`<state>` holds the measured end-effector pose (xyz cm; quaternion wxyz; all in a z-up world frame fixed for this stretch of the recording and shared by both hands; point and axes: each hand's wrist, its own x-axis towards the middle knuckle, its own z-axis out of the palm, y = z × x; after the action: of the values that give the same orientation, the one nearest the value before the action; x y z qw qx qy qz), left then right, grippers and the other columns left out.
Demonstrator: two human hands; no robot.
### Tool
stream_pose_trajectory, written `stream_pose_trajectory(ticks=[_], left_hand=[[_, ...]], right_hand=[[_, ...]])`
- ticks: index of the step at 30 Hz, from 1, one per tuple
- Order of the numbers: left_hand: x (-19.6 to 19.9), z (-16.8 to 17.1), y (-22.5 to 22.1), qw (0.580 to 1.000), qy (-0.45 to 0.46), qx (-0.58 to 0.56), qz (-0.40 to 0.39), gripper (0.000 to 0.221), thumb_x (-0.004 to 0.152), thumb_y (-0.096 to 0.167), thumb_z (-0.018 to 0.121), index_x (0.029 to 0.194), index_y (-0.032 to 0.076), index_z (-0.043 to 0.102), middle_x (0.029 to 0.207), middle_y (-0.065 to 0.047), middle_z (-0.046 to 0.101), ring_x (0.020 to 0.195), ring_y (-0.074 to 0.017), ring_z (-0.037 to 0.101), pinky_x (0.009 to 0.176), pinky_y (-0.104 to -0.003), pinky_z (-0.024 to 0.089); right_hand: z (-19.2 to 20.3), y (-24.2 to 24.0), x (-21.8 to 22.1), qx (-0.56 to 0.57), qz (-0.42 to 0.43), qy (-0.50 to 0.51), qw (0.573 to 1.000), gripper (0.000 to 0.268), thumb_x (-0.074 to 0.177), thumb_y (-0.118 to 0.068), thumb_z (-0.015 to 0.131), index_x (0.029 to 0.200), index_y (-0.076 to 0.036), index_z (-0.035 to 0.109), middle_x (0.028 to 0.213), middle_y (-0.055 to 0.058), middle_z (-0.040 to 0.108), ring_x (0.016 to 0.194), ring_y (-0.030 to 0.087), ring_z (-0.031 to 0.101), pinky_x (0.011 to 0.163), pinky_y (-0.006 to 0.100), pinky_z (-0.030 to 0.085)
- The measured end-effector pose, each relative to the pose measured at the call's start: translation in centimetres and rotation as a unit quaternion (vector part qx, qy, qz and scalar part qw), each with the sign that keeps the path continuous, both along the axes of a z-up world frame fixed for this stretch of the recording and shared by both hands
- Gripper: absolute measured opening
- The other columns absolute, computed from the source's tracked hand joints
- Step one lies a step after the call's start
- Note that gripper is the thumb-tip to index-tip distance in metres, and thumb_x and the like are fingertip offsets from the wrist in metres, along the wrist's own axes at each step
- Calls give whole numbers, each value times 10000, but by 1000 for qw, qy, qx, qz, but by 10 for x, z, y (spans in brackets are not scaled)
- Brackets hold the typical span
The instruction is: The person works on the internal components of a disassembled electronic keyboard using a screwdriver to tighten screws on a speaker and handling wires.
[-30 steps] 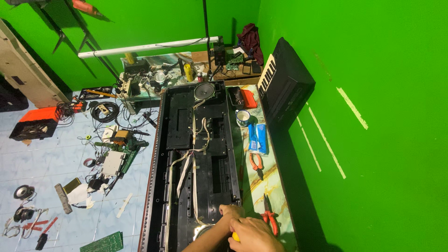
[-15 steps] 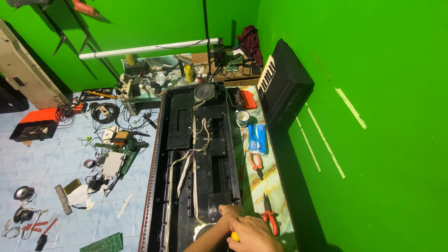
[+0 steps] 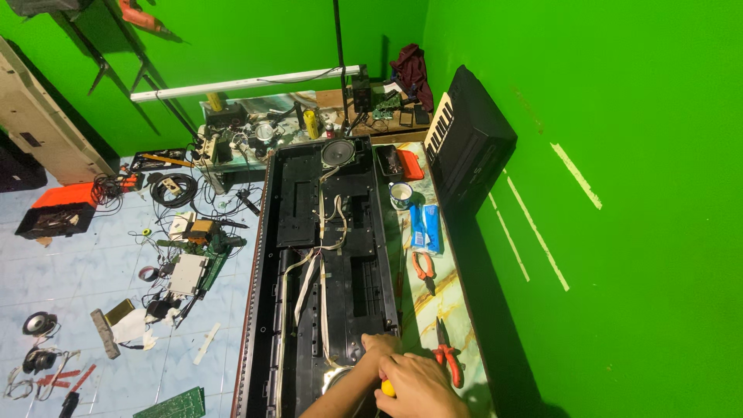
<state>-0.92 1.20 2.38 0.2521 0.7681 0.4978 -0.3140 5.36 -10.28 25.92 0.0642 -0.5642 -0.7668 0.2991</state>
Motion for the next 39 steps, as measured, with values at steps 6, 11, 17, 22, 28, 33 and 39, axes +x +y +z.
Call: stream_pose_trajectory(ticks=[6,11,17,22,28,33,39], left_hand=[[-19,0,11,997,-55,11,61,491,806,467,779,1180,149,748,1219,-76,732,1136,-290,691,938,-502,460],[-35,32,15,989,-96,7,113,558,781,467,809,1214,123,735,1267,-107,724,1190,-314,682,1024,-522,460],[-44,66,15,982,-94,7,166,633,754,507,823,1241,118,709,1283,-117,708,1218,-323,660,1053,-491,458],[-53,68,6,975,-119,20,189,646,764,541,807,1240,114,712,1283,-142,701,1213,-335,666,1043,-493,481],[-62,60,-6,975,-123,35,183,633,793,569,771,1226,113,697,1283,-154,692,1222,-339,654,1075,-517,446],[-67,66,-8,968,-133,50,207,606,836,567,752,1178,68,713,1227,-176,703,1197,-346,665,1094,-519,424],[-71,74,-13,960,-163,23,229,523,885,532,671,1036,44,778,1109,-176,767,1120,-332,716,1053,-490,478]], right_hand=[[2,-5,-3,28,-8,28,999,322,783,-315,750,937,-67,612,929,102,667,964,314,649,828,455,496],[-8,-8,-7,48,6,14,999,293,752,-277,741,916,-72,611,914,94,641,943,300,638,792,432,501],[-21,-14,-9,82,57,34,994,312,723,-241,770,911,-57,604,921,96,574,939,298,583,754,434,485],[-31,-23,-9,102,84,40,990,283,752,-213,781,908,-53,606,927,93,554,942,298,569,756,430,480],[-43,-25,-10,111,123,39,985,305,763,-215,799,917,-36,606,940,102,547,932,299,558,789,416,483],[-46,-25,-13,104,145,30,983,331,733,-210,806,922,-18,614,960,106,534,941,288,551,802,394,491],[-38,-28,-14,113,151,34,981,268,853,-244,776,941,-36,632,980,91,531,965,263,551,783,392,498]])
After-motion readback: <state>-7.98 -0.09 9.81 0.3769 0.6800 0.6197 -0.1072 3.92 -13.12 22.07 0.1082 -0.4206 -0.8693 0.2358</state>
